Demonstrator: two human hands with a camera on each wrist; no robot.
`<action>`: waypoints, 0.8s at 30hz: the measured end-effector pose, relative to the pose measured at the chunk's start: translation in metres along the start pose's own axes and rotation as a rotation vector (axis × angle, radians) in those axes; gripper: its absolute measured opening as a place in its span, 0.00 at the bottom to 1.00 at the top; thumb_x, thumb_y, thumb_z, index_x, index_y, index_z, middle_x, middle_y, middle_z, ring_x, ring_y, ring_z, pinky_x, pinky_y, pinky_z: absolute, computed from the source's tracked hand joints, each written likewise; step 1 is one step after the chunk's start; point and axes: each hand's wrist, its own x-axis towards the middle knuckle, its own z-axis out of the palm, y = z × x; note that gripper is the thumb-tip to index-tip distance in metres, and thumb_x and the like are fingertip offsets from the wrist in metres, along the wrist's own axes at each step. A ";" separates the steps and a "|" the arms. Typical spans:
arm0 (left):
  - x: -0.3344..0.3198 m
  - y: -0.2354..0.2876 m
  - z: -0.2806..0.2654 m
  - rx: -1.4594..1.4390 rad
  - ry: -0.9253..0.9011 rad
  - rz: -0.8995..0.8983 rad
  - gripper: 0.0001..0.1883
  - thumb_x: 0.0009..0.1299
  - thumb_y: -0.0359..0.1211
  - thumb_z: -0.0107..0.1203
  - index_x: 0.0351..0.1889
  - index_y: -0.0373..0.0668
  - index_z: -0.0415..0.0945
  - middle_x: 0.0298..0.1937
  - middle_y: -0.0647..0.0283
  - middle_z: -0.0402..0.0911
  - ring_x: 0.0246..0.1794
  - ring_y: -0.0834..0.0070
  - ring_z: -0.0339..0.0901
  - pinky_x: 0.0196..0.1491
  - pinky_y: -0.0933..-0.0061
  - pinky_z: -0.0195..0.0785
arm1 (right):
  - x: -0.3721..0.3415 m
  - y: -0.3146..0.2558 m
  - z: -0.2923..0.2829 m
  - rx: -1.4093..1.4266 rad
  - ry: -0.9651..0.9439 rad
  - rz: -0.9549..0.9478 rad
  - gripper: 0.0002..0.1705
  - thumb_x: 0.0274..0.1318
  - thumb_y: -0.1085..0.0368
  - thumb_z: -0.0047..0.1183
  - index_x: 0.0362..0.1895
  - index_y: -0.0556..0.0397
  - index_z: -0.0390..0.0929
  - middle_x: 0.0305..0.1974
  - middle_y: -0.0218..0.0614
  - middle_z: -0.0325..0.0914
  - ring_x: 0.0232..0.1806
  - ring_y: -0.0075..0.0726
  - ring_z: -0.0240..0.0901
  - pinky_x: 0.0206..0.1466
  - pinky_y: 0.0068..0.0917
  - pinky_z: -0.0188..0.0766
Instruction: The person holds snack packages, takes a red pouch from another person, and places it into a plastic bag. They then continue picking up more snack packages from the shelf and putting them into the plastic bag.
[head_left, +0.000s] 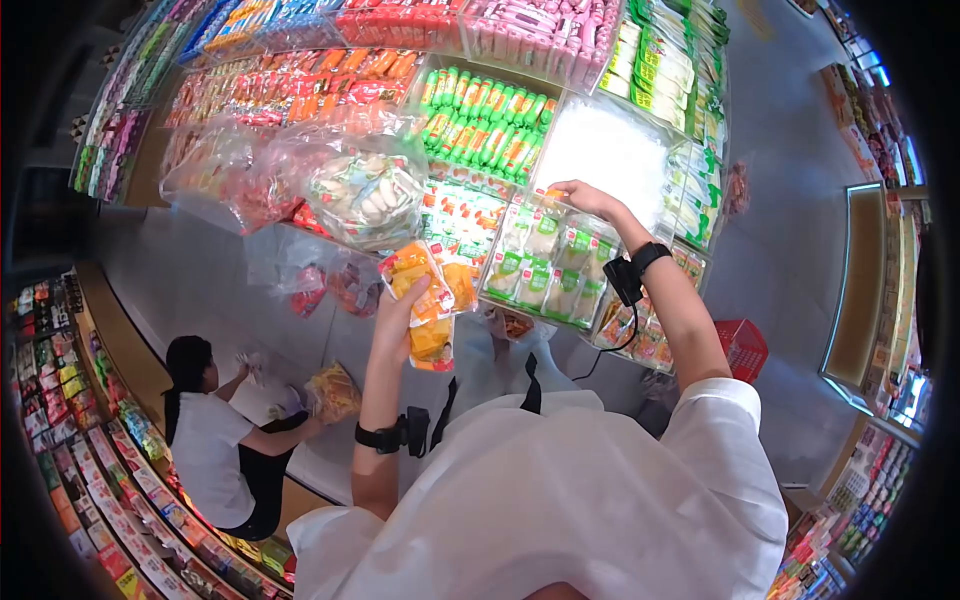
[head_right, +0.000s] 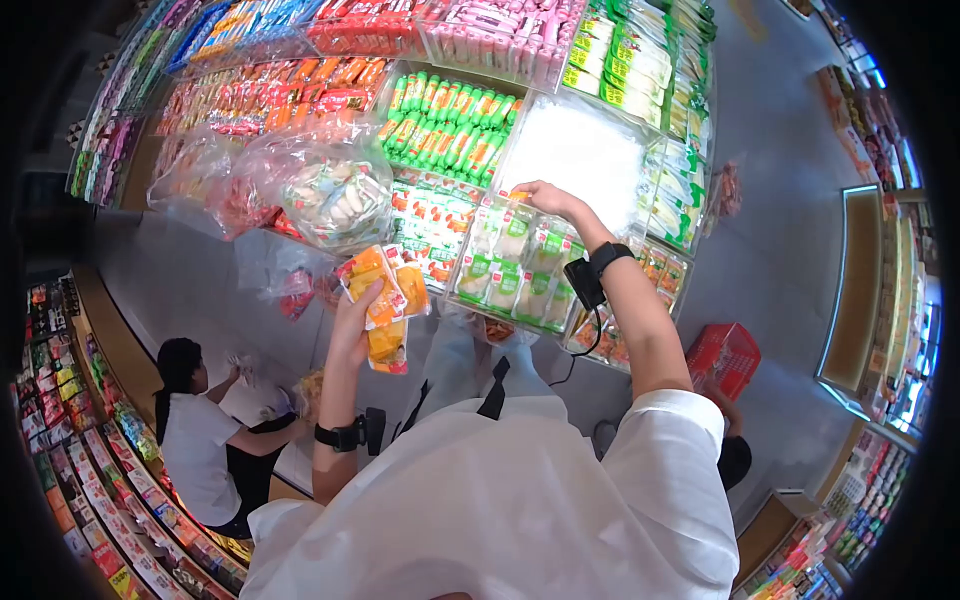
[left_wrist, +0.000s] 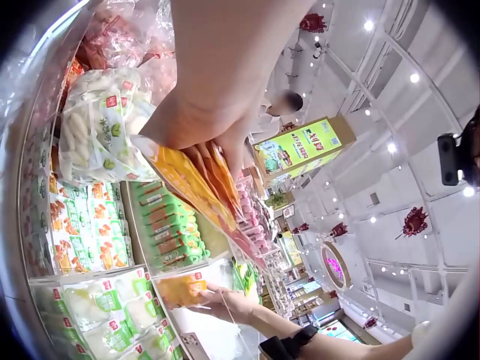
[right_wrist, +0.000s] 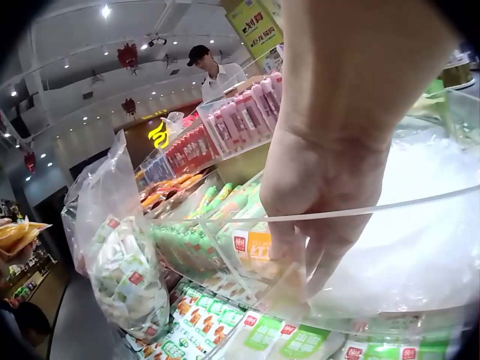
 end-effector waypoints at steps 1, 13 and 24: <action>0.002 0.000 -0.001 -0.001 -0.005 -0.004 0.19 0.63 0.29 0.54 0.51 0.36 0.65 0.46 0.61 0.74 0.43 0.74 0.75 0.44 0.73 0.70 | -0.001 -0.005 0.000 0.001 -0.023 0.033 0.15 0.55 0.68 0.46 0.48 0.53 0.73 0.42 0.29 0.75 0.43 0.23 0.67 0.50 0.21 0.62; 0.004 0.011 0.007 0.026 -0.043 -0.011 0.20 0.63 0.30 0.55 0.51 0.35 0.64 0.46 0.61 0.74 0.44 0.74 0.74 0.44 0.73 0.69 | -0.005 -0.018 -0.006 0.230 -0.138 0.109 0.23 0.56 0.48 0.47 0.51 0.46 0.74 0.43 0.24 0.74 0.46 0.19 0.65 0.45 0.21 0.62; 0.024 0.004 0.052 0.122 -0.257 -0.070 0.23 0.64 0.30 0.51 0.56 0.37 0.59 0.51 0.60 0.71 0.48 0.73 0.73 0.48 0.72 0.68 | -0.123 -0.050 0.001 0.435 0.702 -0.214 0.15 0.61 0.59 0.41 0.38 0.57 0.75 0.31 0.32 0.77 0.33 0.23 0.72 0.36 0.21 0.67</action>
